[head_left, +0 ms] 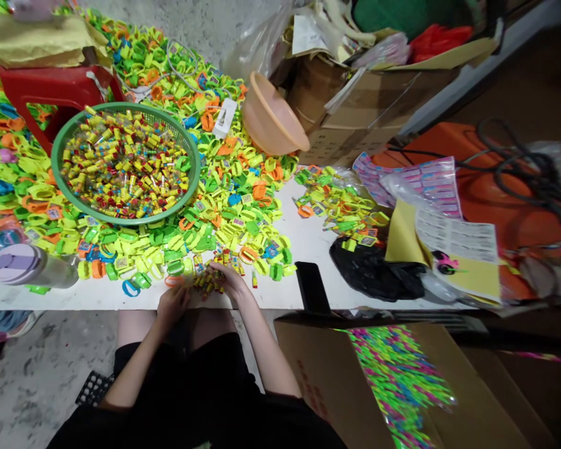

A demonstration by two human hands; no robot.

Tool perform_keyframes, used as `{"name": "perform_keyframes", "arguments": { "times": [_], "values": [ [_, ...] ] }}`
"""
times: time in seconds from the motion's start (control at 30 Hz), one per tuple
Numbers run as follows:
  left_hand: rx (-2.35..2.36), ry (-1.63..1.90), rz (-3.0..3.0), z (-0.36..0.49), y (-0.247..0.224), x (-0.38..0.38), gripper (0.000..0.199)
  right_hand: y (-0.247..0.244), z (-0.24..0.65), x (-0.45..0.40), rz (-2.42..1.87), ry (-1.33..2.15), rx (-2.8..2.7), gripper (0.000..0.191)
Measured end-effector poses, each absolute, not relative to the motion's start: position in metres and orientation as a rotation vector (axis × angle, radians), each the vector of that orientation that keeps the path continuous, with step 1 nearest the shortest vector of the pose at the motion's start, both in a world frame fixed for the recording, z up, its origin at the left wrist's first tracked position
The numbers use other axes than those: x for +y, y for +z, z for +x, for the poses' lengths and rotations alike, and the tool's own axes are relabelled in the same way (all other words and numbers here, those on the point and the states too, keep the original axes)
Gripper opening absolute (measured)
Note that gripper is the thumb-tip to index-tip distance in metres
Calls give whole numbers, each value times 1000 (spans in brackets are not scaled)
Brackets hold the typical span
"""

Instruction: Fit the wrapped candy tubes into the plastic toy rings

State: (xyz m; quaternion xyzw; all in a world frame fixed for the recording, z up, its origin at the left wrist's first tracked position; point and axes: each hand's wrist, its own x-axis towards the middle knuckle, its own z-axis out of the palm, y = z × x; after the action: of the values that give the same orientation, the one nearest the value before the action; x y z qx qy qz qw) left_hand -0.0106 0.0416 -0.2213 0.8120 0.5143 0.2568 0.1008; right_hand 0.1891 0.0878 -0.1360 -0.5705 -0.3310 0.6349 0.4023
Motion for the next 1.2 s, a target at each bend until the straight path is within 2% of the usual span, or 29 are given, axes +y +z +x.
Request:
{"name": "perform_keyframes", "arguments": {
  "times": [0.13, 0.5, 0.73, 1.03, 1.2],
  "values": [
    [1518, 749, 2398, -11, -220, 42, 25, -137, 190, 88, -1454, 1560, -900, 34],
    [1533, 775, 2396, -9, -224, 42, 24, -137, 176, 102, -1591, 1273, -1196, 14],
    [1542, 758, 2406, -10, -225, 42, 23, -138, 164, 108, -1637, 1171, -1341, 25],
    [1501, 785, 2413, -9, -222, 42, 24, -159, 152, 113, -1883, 800, -1536, 25],
    [1488, 782, 2394, -10, -224, 42, 23, -164, 140, 115, -1963, 749, -1631, 21]
  ]
}}
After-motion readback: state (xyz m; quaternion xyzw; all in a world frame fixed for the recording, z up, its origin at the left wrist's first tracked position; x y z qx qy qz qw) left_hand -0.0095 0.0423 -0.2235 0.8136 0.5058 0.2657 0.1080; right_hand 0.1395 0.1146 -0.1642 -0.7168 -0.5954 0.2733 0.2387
